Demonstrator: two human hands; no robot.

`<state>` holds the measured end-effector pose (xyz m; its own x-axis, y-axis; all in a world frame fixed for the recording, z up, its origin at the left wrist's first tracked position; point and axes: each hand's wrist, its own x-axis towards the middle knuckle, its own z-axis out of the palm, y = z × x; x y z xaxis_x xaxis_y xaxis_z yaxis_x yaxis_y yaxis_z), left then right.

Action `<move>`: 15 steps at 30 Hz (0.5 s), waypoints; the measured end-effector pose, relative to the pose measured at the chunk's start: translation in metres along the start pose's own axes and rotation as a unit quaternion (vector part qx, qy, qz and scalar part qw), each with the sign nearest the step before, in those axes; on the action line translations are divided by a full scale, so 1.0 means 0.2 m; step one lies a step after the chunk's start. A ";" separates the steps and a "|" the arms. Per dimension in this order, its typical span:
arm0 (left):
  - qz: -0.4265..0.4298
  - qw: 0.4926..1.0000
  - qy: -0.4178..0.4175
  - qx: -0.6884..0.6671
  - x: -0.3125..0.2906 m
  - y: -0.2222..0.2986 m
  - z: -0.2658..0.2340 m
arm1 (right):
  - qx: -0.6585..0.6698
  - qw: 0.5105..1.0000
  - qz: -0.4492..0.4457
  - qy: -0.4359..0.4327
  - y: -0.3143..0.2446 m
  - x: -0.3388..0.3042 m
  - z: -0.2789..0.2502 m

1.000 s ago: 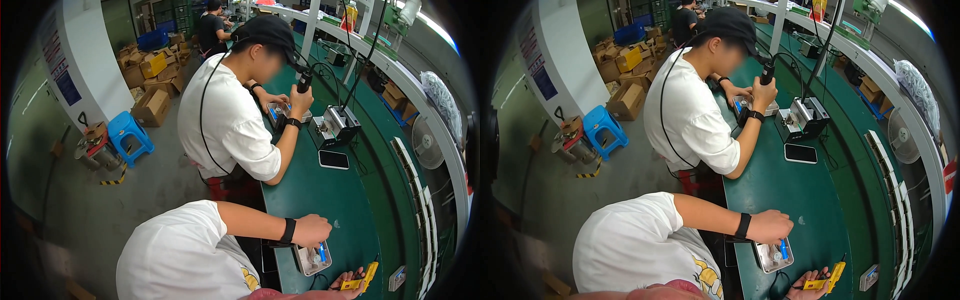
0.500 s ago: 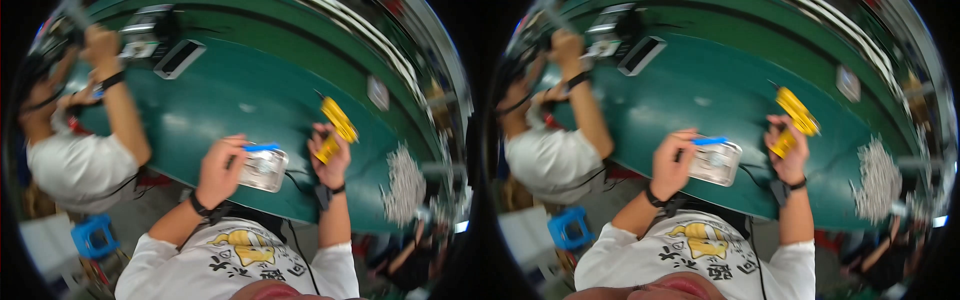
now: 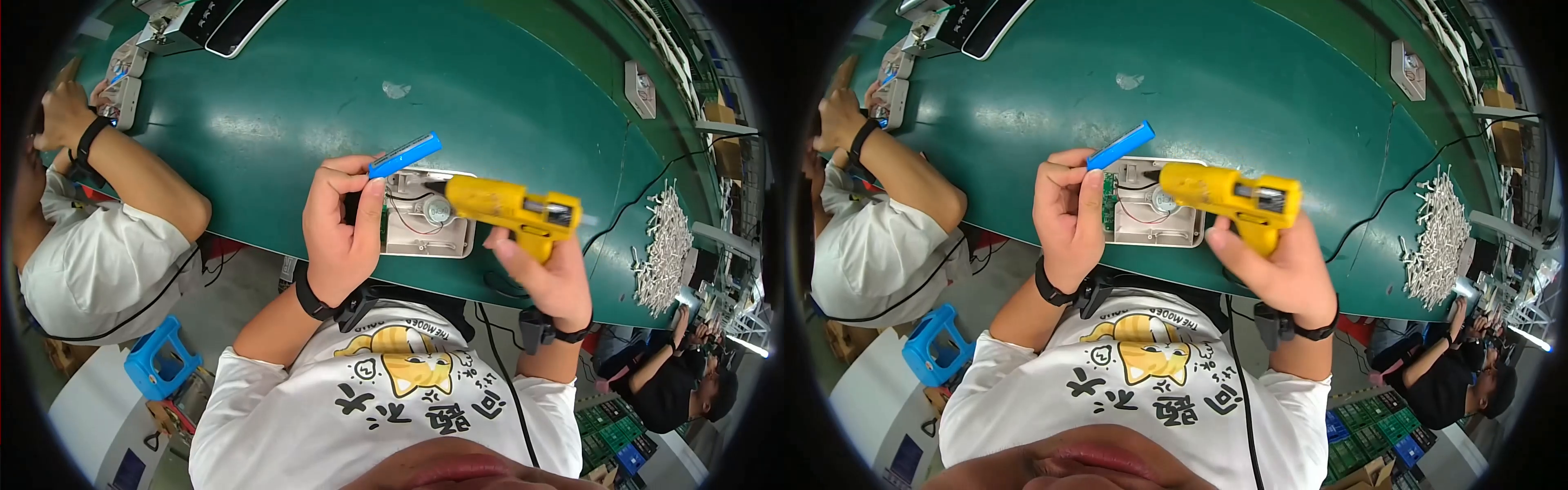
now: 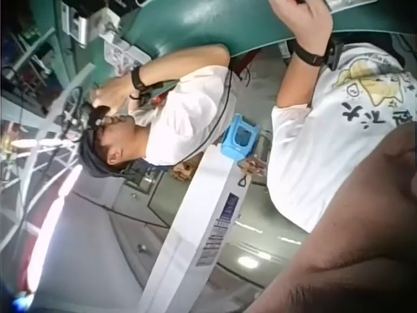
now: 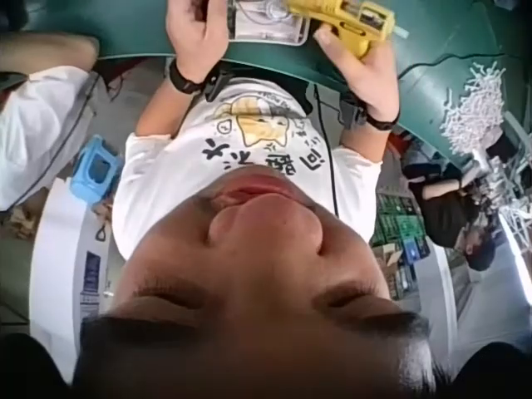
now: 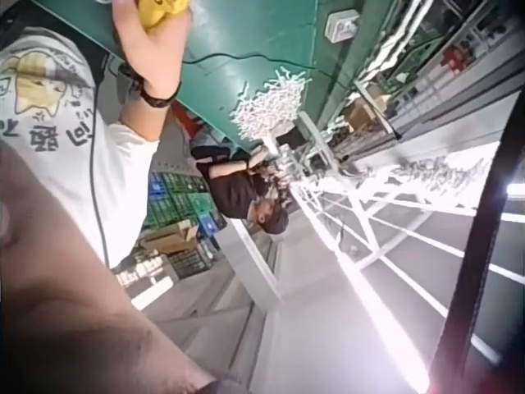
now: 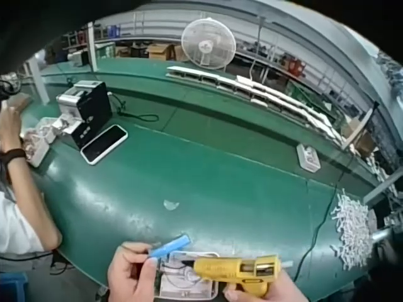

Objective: The person assembles a device by placing a battery into a plastic housing, applying adhesive with a glue gun, and pressing it into place. They then set the housing aside and repeat the process with a second unit.

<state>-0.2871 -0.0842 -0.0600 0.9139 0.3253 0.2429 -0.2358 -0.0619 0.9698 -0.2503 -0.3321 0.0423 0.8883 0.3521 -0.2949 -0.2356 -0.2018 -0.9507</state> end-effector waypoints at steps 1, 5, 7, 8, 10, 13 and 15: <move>0.000 1.000 0.000 0.001 0.00 0.00 0.00 | -0.031 0.999 0.017 -0.012 0.00 -0.01 0.03; 0.013 1.000 0.000 0.004 0.00 0.00 0.00 | -0.114 0.991 0.066 -0.013 0.02 -0.01 0.10; 0.022 1.000 0.000 0.007 0.00 0.00 0.00 | -0.139 0.987 0.080 -0.008 0.02 0.00 0.14; 0.023 1.000 0.000 0.010 0.00 0.00 0.00 | -0.146 0.987 0.063 -0.001 0.01 0.01 0.17; 0.025 1.000 -0.001 0.016 0.00 0.00 0.00 | -0.161 0.986 0.027 0.014 0.00 0.02 0.20; 0.061 0.997 -0.002 0.041 0.01 0.00 0.00 | -0.159 0.987 0.021 0.006 0.00 0.02 0.20; 0.079 0.995 -0.002 0.052 0.02 0.01 0.00 | -0.160 0.987 0.018 0.003 0.01 0.01 0.19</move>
<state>-0.2839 -0.0827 -0.0580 0.8691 0.3000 0.3933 -0.3422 -0.2097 0.9159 -0.2645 -0.2983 0.0363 0.8837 0.3349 -0.3270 -0.1319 -0.4921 -0.8605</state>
